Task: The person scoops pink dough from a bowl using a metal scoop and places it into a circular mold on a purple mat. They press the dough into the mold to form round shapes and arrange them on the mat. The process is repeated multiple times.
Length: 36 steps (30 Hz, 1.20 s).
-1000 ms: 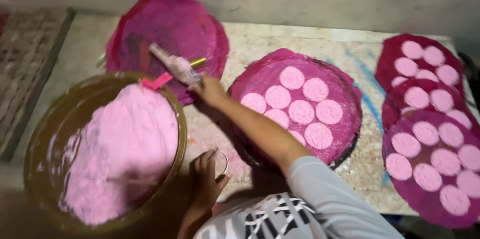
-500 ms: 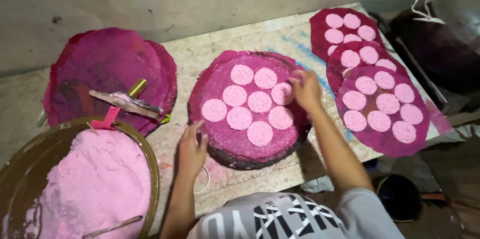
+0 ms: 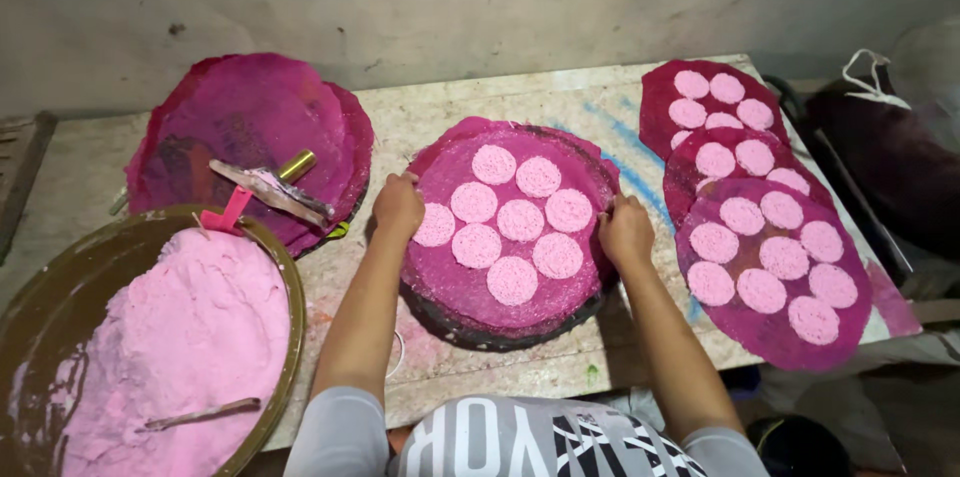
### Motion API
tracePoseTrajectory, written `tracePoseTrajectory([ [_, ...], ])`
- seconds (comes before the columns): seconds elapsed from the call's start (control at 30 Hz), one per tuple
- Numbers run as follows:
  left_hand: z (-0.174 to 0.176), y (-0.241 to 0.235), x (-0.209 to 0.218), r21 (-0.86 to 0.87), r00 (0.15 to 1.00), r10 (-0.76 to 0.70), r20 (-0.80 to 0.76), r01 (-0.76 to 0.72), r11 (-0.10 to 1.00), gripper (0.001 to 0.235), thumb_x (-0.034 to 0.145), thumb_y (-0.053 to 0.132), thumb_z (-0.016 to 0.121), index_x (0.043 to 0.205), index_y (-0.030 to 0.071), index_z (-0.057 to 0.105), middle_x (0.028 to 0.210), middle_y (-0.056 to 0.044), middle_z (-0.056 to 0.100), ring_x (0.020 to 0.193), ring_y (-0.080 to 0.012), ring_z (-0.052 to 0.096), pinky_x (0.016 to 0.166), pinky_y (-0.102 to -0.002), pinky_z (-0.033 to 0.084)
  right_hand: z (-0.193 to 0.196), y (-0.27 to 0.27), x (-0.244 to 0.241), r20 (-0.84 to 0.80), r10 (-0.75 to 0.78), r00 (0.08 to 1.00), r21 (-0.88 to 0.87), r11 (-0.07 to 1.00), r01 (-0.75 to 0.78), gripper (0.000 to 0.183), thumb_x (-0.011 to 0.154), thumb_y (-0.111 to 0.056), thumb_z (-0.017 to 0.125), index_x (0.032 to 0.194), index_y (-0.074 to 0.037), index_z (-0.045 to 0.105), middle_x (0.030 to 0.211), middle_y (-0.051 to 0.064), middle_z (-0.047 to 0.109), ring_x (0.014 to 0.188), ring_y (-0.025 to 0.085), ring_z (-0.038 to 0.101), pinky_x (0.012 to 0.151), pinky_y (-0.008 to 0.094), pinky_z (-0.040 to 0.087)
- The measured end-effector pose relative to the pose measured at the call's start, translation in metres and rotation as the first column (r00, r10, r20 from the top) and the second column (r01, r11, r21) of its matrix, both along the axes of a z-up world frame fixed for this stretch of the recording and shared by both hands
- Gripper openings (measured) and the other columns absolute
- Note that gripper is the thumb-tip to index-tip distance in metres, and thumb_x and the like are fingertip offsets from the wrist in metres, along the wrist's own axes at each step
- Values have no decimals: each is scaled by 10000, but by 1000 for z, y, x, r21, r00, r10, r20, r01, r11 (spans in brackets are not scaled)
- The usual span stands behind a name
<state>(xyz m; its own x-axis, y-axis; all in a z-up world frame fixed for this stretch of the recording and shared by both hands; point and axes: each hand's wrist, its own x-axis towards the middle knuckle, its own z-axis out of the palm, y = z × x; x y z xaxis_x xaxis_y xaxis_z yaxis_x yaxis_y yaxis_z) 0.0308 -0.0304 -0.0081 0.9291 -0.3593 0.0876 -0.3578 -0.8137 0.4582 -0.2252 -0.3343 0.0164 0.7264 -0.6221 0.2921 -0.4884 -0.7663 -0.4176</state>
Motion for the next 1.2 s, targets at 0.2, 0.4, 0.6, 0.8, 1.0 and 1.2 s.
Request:
tracePoseTrajectory([
  [0.2, 27, -3, -6, 78, 996, -53, 64, 48, 996, 146, 910, 227, 701, 1038, 162, 726, 1020, -102, 733, 990, -315, 706, 870, -476, 540, 1, 11, 6, 96, -18, 995, 153, 988, 3, 180, 966, -149, 659, 1099, -39, 610, 960, 251, 703, 886, 471, 666, 761, 560, 512],
  [0.4, 71, -3, -14, -100, 994, -95, -51, 90, 991, 133, 894, 220, 746, 1006, 148, 746, 912, -97, 758, 834, -262, 712, 754, -406, 551, 12, 14, 15, 419, 95, 903, 211, 957, -198, 116, 986, -66, 595, 1080, -9, 560, 932, 256, 699, 880, 469, 683, 715, 507, 529],
  [0.6, 98, -49, 8, -406, 918, -372, -138, 290, 866, 111, 886, 146, 776, 959, 81, 724, 760, -38, 686, 671, -93, 583, 625, -259, 503, 57, -55, 10, 355, 112, 928, 290, 931, -223, 82, 1001, -58, 554, 1079, -35, 565, 939, 209, 728, 895, 361, 748, 738, 438, 563],
  [0.8, 65, -171, 19, -594, 800, -502, -328, 239, 768, 71, 939, 100, 714, 986, 78, 664, 738, 7, 614, 639, -76, 586, 539, -253, 547, 96, -191, -17, 270, 61, 961, 139, 985, -102, 65, 1019, -93, 597, 1077, -65, 605, 934, 211, 725, 850, 380, 731, 720, 468, 551],
  [1.0, 10, -330, 13, -729, 758, -561, -332, 171, 663, 133, 940, 10, 628, 1024, 92, 689, 803, -38, 647, 670, -114, 633, 541, -289, 583, 106, -296, -37, 287, 50, 957, -72, 997, -30, 89, 1016, -77, 628, 1088, -32, 603, 935, 244, 698, 915, 458, 686, 742, 506, 530],
  [1.2, -6, -412, 39, -595, 813, -507, -288, 263, 759, 73, 957, 36, 656, 1016, 65, 688, 785, -132, 733, 619, -157, 670, 525, -332, 537, 71, -348, 0, 237, -78, 968, -3, 997, 81, 100, 1033, -117, 631, 1083, -32, 618, 898, 267, 685, 881, 472, 678, 745, 518, 528],
])
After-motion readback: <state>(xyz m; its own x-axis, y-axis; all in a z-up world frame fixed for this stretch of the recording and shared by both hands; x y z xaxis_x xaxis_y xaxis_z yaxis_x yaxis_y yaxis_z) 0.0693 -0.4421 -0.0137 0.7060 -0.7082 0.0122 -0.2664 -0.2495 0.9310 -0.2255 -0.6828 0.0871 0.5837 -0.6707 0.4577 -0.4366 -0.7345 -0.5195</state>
